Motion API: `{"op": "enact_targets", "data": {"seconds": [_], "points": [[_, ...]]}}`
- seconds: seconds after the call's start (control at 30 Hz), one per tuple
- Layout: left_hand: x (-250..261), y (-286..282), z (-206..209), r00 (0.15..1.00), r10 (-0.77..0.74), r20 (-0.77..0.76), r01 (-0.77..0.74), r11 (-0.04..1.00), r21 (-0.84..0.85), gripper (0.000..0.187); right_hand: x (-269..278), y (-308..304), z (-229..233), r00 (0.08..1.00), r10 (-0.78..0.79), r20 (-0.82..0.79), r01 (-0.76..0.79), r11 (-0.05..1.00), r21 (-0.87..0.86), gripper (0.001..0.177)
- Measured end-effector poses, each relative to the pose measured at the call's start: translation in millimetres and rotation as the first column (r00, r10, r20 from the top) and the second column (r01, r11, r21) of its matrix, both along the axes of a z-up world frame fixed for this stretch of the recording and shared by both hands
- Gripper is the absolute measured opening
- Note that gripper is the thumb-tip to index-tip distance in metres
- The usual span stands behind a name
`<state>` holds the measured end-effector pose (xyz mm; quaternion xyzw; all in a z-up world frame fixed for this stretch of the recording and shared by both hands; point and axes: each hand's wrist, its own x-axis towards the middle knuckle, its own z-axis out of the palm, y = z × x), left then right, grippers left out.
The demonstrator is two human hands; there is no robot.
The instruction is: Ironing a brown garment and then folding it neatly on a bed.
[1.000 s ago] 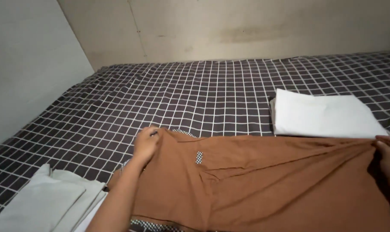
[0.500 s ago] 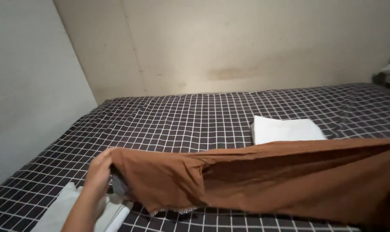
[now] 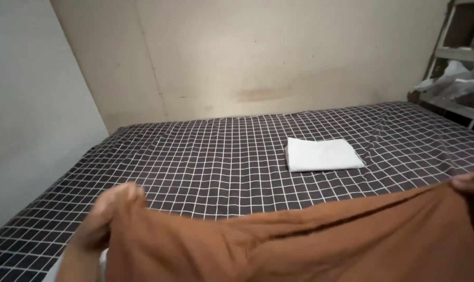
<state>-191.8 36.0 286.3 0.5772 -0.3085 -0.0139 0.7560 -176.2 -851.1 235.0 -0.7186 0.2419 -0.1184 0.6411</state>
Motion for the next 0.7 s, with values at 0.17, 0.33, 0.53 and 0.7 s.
{"op": "enact_targets", "data": {"seconds": [0.17, 0.33, 0.53, 0.7], "points": [[119.9, -14.2, -85.5, 0.733, 0.591, -0.337, -0.557, 0.806, 0.2, 0.037, 20.5, 53.3, -12.2, 0.993, -0.037, -0.113, 0.03, 0.998, -0.063, 0.025], [102.6, -7.5, -67.3, 0.466, 0.781, -0.416, -0.626, 0.623, 0.469, 0.063, 15.0, 58.9, -28.2, 0.998, -0.047, -0.043, 0.043, 0.994, -0.101, 0.027], [0.7, -1.2, 3.7, 0.45, 0.825, -0.342, -0.693, 0.564, 0.449, 0.055, 58.8, -59.8, -74.1, 0.963, 0.171, 0.21, -0.079, 0.92, -0.384, 0.054], [9.3, 35.6, 5.0, 0.64, 0.761, -0.105, -0.695, 0.631, 0.344, 0.049, 87.8, -31.0, -72.9, 0.967, 0.152, 0.205, -0.082, 0.946, -0.313, 0.035]]}}
